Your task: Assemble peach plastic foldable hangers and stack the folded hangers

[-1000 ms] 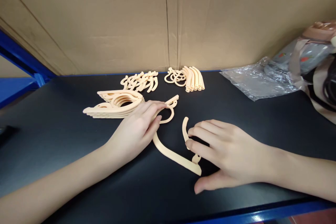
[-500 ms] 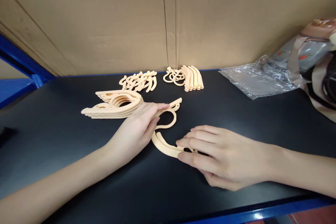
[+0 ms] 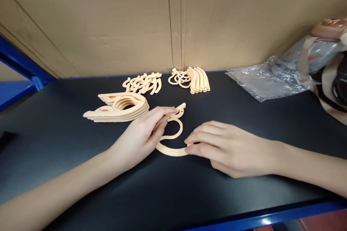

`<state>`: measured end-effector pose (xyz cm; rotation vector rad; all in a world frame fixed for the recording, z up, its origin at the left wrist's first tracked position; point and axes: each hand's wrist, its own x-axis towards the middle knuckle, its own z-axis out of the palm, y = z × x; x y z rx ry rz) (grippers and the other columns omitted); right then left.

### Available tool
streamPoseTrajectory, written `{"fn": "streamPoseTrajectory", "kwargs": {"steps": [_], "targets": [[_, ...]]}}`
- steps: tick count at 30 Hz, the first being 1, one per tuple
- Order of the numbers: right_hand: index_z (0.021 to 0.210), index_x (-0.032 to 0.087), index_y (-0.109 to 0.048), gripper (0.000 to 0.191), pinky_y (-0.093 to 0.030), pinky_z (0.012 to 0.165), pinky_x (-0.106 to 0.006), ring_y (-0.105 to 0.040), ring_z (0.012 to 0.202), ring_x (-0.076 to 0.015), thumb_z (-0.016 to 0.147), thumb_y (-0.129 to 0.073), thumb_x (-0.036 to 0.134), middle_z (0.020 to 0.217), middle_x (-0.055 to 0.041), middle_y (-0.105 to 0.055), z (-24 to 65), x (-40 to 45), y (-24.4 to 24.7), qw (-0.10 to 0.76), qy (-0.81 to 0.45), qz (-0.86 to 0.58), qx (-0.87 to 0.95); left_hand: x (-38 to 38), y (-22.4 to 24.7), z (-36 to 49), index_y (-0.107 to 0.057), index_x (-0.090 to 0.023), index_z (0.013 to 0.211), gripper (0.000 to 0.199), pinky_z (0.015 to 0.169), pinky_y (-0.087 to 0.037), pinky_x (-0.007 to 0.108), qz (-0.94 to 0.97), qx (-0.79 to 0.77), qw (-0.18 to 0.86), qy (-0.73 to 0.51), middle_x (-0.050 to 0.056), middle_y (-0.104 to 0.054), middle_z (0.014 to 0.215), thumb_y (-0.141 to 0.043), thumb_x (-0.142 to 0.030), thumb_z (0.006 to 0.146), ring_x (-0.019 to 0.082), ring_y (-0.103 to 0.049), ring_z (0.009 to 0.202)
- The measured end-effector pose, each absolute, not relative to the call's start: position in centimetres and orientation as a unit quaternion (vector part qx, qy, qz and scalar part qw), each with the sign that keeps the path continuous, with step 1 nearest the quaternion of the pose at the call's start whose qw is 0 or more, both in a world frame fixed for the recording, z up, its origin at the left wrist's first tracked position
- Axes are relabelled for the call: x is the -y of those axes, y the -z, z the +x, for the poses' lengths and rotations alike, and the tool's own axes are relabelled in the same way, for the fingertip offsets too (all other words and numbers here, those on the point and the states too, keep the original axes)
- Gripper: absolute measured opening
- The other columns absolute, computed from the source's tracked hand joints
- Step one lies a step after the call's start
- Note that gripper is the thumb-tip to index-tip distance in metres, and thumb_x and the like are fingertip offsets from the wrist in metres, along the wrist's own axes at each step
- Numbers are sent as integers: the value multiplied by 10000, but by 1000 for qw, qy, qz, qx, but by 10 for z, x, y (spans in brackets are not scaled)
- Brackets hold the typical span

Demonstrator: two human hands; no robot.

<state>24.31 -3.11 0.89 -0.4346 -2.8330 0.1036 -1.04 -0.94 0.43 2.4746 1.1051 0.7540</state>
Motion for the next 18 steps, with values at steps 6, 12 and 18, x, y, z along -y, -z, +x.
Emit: {"fn": "streamPoseTrajectory", "kwargs": {"steps": [6,12,18], "targets": [[1111,99,-602,304,-464,888,-388,-541,1035,-240,862,-439,35,1107,-133,-639,248,17,-5,169,-1,-208,963,8,-5,-11,-527,-187,1252,309,999,-501,308,876,-358,193,-260,68,-627,1267,-359,-185,993,181,-608,1154],[1057,114,-599,314,-457,823,-377,-545,937,-237,810,-438,4,1042,-112,-626,250,10,-3,179,28,-284,941,5,-4,-8,-557,-186,1206,269,1039,-475,315,881,-339,186,-272,81,-610,1271,-391,-190,994,179,-581,1185],[1043,149,-563,237,-439,817,-381,-555,892,-228,859,-440,64,977,-87,-624,252,7,0,186,39,-339,921,6,-5,-9,-536,-207,1255,331,1097,-423,344,893,-338,165,-246,68,-567,1328,-439,-113,953,179,-527,1248]]}}
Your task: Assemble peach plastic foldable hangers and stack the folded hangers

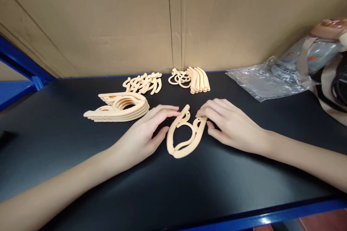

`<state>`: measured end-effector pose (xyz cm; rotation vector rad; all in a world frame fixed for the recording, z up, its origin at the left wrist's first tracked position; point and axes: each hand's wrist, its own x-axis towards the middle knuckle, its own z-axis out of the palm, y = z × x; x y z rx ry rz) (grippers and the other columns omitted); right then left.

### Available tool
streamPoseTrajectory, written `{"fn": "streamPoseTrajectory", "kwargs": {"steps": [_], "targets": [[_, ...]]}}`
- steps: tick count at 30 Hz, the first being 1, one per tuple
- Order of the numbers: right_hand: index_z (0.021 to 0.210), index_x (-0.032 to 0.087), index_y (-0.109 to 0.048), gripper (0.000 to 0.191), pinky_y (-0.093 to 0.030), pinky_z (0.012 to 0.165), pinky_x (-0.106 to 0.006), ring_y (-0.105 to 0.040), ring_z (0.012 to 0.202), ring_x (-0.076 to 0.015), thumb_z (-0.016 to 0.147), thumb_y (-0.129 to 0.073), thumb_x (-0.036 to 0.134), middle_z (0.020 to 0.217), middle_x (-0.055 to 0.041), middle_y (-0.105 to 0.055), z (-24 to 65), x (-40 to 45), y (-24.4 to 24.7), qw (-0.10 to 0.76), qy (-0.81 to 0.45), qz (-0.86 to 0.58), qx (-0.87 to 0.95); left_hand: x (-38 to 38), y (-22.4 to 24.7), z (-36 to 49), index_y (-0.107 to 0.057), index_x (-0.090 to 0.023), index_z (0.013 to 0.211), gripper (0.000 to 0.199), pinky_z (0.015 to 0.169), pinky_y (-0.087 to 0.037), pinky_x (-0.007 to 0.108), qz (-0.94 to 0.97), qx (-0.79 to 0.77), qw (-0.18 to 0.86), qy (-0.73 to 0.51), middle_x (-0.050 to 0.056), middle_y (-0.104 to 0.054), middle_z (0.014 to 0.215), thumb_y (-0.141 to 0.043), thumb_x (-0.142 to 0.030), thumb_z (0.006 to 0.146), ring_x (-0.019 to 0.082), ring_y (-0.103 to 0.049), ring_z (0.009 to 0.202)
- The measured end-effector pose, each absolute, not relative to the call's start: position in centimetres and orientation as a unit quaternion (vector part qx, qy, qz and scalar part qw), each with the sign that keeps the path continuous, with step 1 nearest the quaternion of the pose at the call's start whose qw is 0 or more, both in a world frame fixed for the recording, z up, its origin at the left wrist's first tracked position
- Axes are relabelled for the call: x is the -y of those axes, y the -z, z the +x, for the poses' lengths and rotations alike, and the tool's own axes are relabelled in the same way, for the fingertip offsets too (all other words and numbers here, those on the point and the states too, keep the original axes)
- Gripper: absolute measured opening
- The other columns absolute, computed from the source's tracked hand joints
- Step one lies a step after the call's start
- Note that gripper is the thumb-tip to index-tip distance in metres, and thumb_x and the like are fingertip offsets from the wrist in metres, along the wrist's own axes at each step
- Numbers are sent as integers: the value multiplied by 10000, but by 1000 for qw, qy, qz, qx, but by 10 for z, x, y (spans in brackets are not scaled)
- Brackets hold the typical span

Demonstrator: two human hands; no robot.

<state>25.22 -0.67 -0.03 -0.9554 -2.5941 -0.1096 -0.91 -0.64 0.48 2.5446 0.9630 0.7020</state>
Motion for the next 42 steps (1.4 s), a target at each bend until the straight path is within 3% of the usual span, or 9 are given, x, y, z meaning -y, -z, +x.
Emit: {"fn": "streamPoseTrajectory", "kwargs": {"steps": [6,13,15,17,20,29,37,39,42], "targets": [[1001,165,-558,105,-427,857,-378,-585,857,-213,921,-491,164,921,-56,-654,254,5,2,212,35,-395,893,9,-4,-10,-493,-223,1307,382,1112,-408,400,903,-331,156,-224,83,-510,1392,-551,-217,929,214,-489,1292],[1070,167,-592,196,-368,1062,-455,-645,938,-188,997,-427,243,990,-57,-706,250,11,-1,216,-3,-332,918,13,-4,-10,-445,-240,1369,510,1095,-421,442,922,-307,114,-207,109,-466,1438,-620,-366,906,270,-462,1320],[1184,165,-571,325,-325,1111,-491,-626,1073,-211,972,-502,402,1132,-87,-691,250,14,-1,205,-33,-304,930,13,-4,-10,-428,-243,1383,560,1098,-418,453,924,-302,114,-206,115,-458,1451,-638,-408,891,282,-450,1332],[1360,160,-471,656,-263,1147,-544,-528,1257,-260,873,-583,585,1337,-135,-595,249,18,0,181,-59,-271,944,13,-4,-11,-403,-243,1401,619,1107,-407,468,926,-301,115,-199,123,-438,1473,-652,-450,874,296,-422,1357],[1496,167,-300,854,-196,1170,-574,-362,1406,-279,832,-626,596,1498,-157,-434,249,21,1,146,-93,-253,952,13,-3,-12,-365,-236,1428,710,1123,-379,495,933,-297,105,-172,136,-386,1519,-663,-520,849,318,-345,1413],[1489,179,-273,747,-336,1132,-416,-401,1368,-210,842,-640,243,1498,-125,-428,252,17,-4,164,-170,-216,947,13,-1,-13,-185,-203,1496,879,1155,-288,555,942,-286,114,-136,162,-435,1492,-652,-559,842,308,-411,1376],[1459,252,-302,743,-452,983,-404,-538,1173,-222,852,-677,458,1331,-91,-553,253,13,-3,255,-282,-303,874,15,-8,-11,-343,-185,1407,750,968,-477,397,942,-276,90,-168,127,-557,1295,-701,-484,820,274,-543,1162],[1333,229,-451,528,-477,883,-335,-587,1010,-186,883,-651,418,1141,-54,-630,254,12,-4,295,-344,-341,823,15,-9,-11,-355,-146,1401,715,1009,-446,401,946,-260,25,-194,142,-551,1308,-676,-463,846,275,-526,1188],[874,193,-601,189,-416,661,-255,-517,720,-126,879,-660,373,783,25,-579,253,10,-7,279,-396,-388,784,16,-11,-11,-404,-94,1363,623,1090,-372,419,940,-250,-81,-218,153,-576,1298,-648,-406,881,263,-536,1191]]}}
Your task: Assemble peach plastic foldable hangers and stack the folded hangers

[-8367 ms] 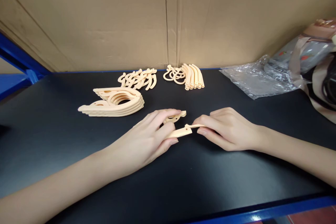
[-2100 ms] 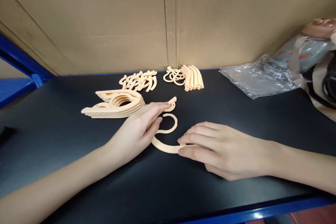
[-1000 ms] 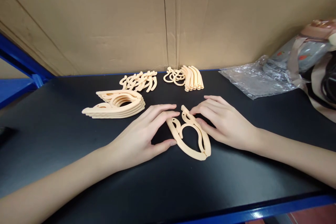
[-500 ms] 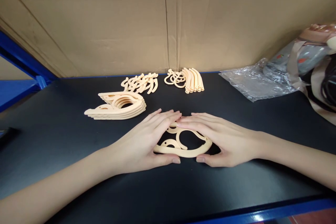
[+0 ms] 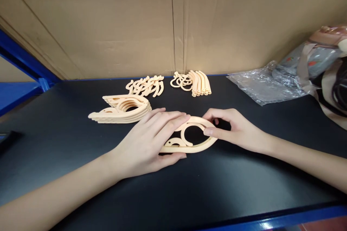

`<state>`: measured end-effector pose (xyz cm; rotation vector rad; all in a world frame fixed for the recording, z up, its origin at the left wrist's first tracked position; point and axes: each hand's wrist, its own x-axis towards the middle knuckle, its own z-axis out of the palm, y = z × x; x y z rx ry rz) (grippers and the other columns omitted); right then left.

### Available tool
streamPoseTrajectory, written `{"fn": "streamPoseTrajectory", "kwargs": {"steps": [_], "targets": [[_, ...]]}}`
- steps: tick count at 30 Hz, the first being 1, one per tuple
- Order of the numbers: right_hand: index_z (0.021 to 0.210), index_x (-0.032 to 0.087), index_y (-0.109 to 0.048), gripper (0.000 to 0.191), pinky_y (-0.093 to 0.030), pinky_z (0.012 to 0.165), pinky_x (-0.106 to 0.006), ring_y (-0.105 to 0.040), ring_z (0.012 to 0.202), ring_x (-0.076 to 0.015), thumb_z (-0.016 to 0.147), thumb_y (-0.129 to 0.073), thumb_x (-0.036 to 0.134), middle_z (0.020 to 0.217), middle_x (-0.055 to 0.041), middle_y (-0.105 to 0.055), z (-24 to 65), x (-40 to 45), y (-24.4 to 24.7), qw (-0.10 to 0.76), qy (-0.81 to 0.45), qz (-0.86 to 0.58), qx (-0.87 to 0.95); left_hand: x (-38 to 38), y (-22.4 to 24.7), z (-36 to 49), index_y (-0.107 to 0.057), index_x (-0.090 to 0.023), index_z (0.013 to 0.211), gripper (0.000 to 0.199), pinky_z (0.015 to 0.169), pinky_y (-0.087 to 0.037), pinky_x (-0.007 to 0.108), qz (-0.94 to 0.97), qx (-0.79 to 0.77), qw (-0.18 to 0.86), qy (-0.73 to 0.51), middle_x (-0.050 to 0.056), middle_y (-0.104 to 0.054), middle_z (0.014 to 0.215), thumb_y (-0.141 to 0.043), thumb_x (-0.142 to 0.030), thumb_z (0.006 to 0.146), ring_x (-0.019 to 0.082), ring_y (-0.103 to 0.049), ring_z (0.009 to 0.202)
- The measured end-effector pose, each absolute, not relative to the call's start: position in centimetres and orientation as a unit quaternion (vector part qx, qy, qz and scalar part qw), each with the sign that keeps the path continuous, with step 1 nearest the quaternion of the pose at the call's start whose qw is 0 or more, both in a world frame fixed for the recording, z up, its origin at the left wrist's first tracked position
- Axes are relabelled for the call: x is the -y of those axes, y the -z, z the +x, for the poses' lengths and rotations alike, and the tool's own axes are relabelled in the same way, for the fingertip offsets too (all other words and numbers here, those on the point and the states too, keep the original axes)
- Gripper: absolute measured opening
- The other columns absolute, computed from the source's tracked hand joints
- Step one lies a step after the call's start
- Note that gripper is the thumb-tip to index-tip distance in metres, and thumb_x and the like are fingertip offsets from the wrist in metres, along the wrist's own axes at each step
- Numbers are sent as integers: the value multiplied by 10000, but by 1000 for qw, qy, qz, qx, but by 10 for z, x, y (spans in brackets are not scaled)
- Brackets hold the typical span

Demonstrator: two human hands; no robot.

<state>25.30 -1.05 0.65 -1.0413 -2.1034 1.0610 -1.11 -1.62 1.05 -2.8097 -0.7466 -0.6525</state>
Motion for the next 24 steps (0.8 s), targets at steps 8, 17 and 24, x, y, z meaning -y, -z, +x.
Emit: {"fn": "streamPoseTrajectory", "kwargs": {"steps": [8,17,24], "targets": [[713,171,-518,300,-300,583,-253,-373,640,-97,900,-626,380,687,50,-399,252,8,-4,260,-502,-390,726,16,-18,-9,-438,-62,1333,638,1076,-373,436,-932,247,161,211,156,-633,1250,-669,-436,870,261,-589,1131],[683,170,-503,308,-295,571,-241,-382,627,-89,882,-655,350,663,57,-393,254,7,-3,262,-517,-381,720,20,-18,-7,-456,-45,1326,600,988,-395,447,-931,257,164,199,169,-629,1277,-624,-429,898,290,-598,1113],[701,164,-535,285,-307,575,-240,-400,634,-90,877,-663,349,668,53,-418,253,6,-3,266,-526,-380,713,20,-17,-7,-477,-72,1323,573,994,-386,445,-932,259,155,201,156,-614,1311,-617,-434,902,277,-594,1123]]}}
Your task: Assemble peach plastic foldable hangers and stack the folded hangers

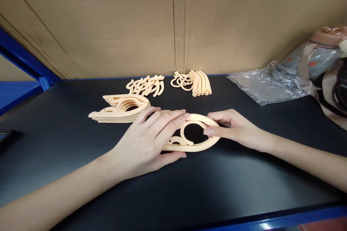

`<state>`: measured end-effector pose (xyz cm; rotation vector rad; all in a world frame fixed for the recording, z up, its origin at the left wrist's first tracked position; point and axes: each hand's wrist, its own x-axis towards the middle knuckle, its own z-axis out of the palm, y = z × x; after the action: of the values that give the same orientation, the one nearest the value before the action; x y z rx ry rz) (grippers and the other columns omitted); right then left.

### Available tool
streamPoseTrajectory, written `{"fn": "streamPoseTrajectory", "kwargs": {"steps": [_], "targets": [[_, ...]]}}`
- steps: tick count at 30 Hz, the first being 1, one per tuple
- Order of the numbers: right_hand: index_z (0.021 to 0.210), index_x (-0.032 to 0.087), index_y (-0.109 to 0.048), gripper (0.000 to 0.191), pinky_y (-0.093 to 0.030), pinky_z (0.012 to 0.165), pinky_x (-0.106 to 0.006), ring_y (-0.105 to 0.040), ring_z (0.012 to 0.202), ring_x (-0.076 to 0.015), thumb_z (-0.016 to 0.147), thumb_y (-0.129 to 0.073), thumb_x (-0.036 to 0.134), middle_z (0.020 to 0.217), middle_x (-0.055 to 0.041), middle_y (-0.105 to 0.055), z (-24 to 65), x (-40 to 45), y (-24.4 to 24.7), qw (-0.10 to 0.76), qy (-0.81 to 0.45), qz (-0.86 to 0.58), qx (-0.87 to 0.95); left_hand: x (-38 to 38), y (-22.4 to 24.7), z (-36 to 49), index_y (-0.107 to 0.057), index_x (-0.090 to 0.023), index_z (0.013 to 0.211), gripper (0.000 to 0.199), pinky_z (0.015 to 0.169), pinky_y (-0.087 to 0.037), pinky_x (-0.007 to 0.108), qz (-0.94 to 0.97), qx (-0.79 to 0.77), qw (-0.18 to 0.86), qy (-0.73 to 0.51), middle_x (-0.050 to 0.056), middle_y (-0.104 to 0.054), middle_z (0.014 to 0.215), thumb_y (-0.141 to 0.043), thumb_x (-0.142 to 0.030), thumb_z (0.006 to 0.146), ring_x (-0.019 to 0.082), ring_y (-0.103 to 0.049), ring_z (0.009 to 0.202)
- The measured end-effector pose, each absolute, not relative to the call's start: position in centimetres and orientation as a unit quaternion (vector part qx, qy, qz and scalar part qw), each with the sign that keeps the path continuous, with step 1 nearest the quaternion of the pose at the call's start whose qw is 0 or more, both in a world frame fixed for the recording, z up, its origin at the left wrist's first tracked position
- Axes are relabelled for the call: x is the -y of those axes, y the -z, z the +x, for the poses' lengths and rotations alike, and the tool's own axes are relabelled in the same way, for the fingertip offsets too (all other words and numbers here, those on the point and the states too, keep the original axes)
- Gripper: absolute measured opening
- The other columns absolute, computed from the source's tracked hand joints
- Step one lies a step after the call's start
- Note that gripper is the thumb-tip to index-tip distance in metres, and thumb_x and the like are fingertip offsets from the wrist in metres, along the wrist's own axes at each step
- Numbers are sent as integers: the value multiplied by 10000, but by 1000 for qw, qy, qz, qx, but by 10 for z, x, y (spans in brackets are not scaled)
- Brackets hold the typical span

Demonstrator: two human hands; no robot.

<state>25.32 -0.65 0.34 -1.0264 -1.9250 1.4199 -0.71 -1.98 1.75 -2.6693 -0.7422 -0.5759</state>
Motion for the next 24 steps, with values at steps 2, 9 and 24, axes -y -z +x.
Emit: {"fn": "streamPoseTrajectory", "kwargs": {"steps": [2,9,24], "targets": [[709,164,-544,279,-309,575,-238,-404,635,-90,878,-663,351,668,53,-422,253,7,-4,264,-529,-378,712,21,-17,-7,-480,-72,1323,575,998,-385,446,-932,259,157,201,156,-615,1311,-617,-436,900,279,-596,1123],[820,175,-626,252,-377,639,-239,-487,692,-106,916,-615,408,736,29,-534,254,8,-6,278,-535,-359,713,27,-19,-5,-489,-62,1319,473,1001,-392,440,-926,270,176,197,151,-614,1324,-567,-310,924,275,-593,1155],[964,166,-666,345,-477,703,-260,-585,728,-131,978,-491,463,792,-26,-644,255,-4,-2,364,-540,-360,668,-33,-93,-98,-580,-270,1300,805,913,-493,458,-865,461,48,194,-8,-695,1160,-565,-806,700,252,-655,1001]]}}
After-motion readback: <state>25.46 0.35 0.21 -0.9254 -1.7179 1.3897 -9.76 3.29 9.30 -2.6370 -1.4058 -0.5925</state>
